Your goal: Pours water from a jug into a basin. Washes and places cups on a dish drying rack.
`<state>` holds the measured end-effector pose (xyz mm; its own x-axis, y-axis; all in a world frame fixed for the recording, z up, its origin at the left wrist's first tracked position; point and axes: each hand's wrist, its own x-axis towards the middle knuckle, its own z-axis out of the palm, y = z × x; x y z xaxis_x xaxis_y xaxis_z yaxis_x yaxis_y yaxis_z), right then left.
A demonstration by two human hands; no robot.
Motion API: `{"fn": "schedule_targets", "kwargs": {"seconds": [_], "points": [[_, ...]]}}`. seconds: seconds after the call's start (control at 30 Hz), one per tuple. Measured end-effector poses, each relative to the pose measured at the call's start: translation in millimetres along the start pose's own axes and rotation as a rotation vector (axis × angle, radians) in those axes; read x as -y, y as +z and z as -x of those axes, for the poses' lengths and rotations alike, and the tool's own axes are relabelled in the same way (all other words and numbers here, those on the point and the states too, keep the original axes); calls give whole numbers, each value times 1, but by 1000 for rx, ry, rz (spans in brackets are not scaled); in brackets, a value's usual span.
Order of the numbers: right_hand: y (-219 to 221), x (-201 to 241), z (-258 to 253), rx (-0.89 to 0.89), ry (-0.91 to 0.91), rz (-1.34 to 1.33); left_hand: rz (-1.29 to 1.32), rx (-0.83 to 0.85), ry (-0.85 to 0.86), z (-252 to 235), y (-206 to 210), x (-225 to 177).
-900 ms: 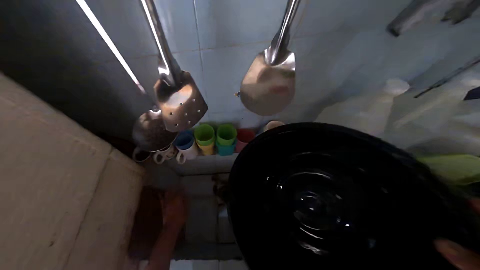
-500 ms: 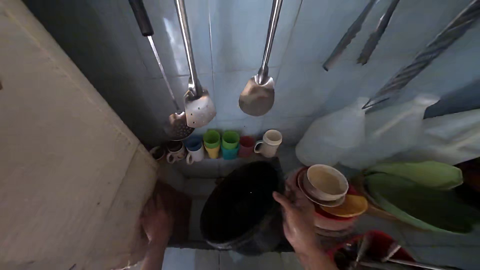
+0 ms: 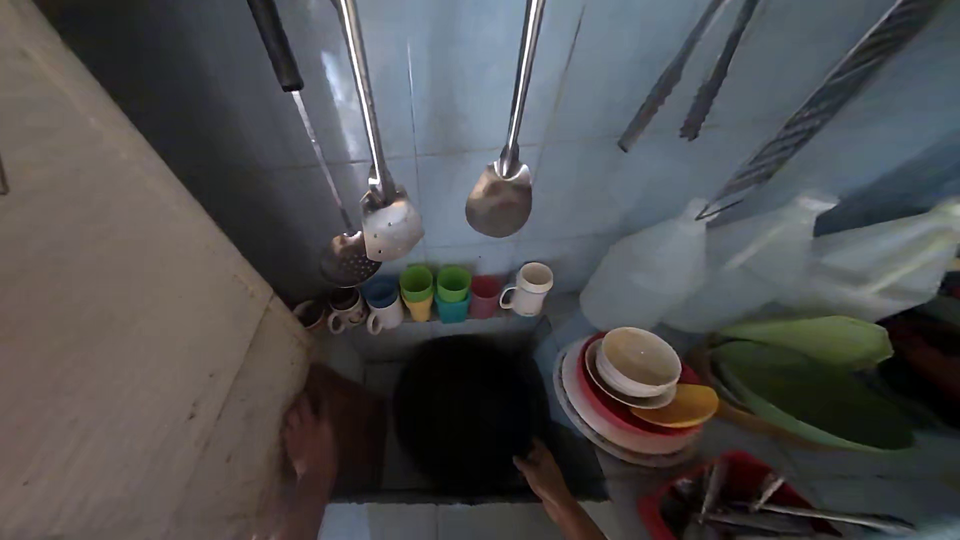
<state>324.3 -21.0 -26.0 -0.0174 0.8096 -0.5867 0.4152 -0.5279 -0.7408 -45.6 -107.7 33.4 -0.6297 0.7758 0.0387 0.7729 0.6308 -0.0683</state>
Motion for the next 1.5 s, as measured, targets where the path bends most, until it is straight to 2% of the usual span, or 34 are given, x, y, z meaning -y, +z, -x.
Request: {"fn": "schedule_targets", "kwargs": {"seconds": [0.07, 0.17, 0.3, 0.37, 0.47, 0.5, 0.57, 0.6, 0.67, 0.73, 0.8, 0.9, 1.03, 1.23, 1.3, 1.37, 1.5], "points": [[2, 4, 2, 14, -46, 153, 8, 4, -12, -11, 1, -10], [1, 8, 9, 22, -114, 336, -9, 111, -36, -26, 7, -25], [-3, 10, 13, 14, -84, 415, 3, 187, -111, -33, 19, -35], [-2, 11, 12, 13, -62, 418, 29, 132, -104, -28, 19, -29], [-1, 12, 11, 0, -44, 410, 448, -41, -156, -3, 1, -22], [0, 12, 11, -6, -41, 405, 683, -60, -246, 11, -9, -25], [1, 12, 9, -20, -40, 401, 1185, -58, -542, 44, -22, -36], [2, 12, 9, -28, -35, 398, 1355, -15, -707, 58, -25, -41], [2, 13, 8, -47, -20, 380, 1536, 119, -921, 67, -11, -39], [2, 13, 7, -63, -15, 357, 1621, 233, -995, 61, 11, -30], [2, 10, 4, -64, -18, 343, 1701, 321, -980, 50, 35, -17], [3, 8, 0, -75, -40, 324, 1715, 275, -922, 36, 59, -13], [9, 8, -4, -43, -20, 428, 1579, 72, -875, 31, 49, -28], [19, 19, 0, 247, -70, 510, 1199, -153, -623, 20, 35, -28], [21, 16, -2, 344, -129, 566, 1128, -153, -642, 21, 37, -26], [24, 12, -4, 382, -199, 603, 1046, -68, -734, 21, 41, -20], [25, 7, -4, 347, -234, 611, 917, 47, -760, 26, 44, -7]]}}
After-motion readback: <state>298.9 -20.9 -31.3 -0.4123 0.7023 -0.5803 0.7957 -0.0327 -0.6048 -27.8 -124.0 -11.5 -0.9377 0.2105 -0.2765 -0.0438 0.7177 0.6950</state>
